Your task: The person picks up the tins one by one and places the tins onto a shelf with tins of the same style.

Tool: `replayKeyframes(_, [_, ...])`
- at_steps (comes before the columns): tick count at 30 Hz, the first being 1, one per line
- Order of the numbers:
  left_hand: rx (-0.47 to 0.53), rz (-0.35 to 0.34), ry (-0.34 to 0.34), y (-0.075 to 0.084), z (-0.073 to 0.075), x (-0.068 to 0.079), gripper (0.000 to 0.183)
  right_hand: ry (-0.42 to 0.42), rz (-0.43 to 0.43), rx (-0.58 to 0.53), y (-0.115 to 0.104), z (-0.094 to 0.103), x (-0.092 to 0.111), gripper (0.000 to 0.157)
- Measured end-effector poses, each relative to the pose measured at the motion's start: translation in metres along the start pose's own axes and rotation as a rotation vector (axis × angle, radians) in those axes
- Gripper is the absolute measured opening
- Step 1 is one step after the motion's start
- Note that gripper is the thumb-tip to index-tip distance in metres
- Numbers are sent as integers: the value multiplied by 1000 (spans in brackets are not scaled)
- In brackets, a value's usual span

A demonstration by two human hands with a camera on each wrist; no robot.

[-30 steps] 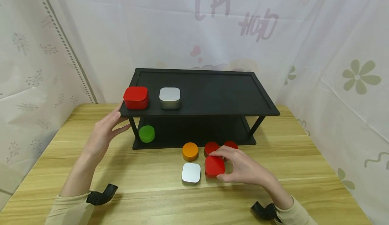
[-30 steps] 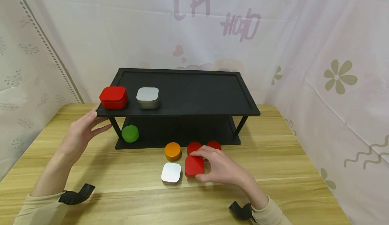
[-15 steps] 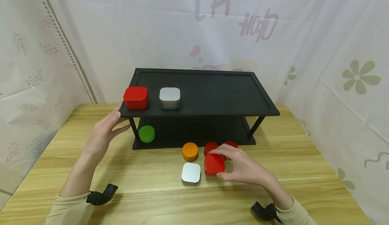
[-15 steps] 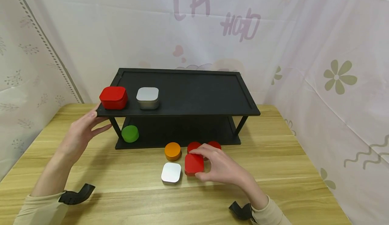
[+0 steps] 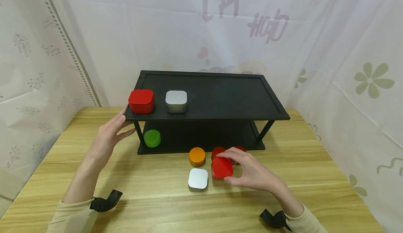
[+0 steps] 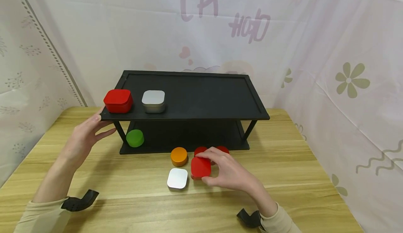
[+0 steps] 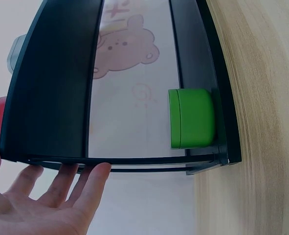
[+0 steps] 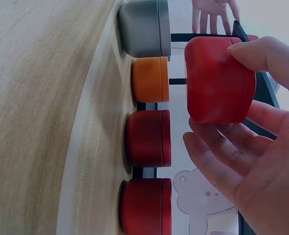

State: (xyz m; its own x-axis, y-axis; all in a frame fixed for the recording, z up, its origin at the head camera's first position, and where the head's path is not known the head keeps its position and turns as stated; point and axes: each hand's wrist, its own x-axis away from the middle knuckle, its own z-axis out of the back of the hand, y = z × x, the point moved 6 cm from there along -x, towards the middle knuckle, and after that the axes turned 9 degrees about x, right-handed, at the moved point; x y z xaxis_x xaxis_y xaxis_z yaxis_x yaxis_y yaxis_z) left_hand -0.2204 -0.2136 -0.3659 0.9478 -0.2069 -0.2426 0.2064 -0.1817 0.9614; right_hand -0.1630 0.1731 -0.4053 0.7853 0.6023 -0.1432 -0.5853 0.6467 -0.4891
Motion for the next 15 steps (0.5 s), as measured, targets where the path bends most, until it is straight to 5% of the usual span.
replayKeyframes(15, [10, 11, -1, 1, 0, 1, 51, 63, 24, -27, -3, 3, 0, 60])
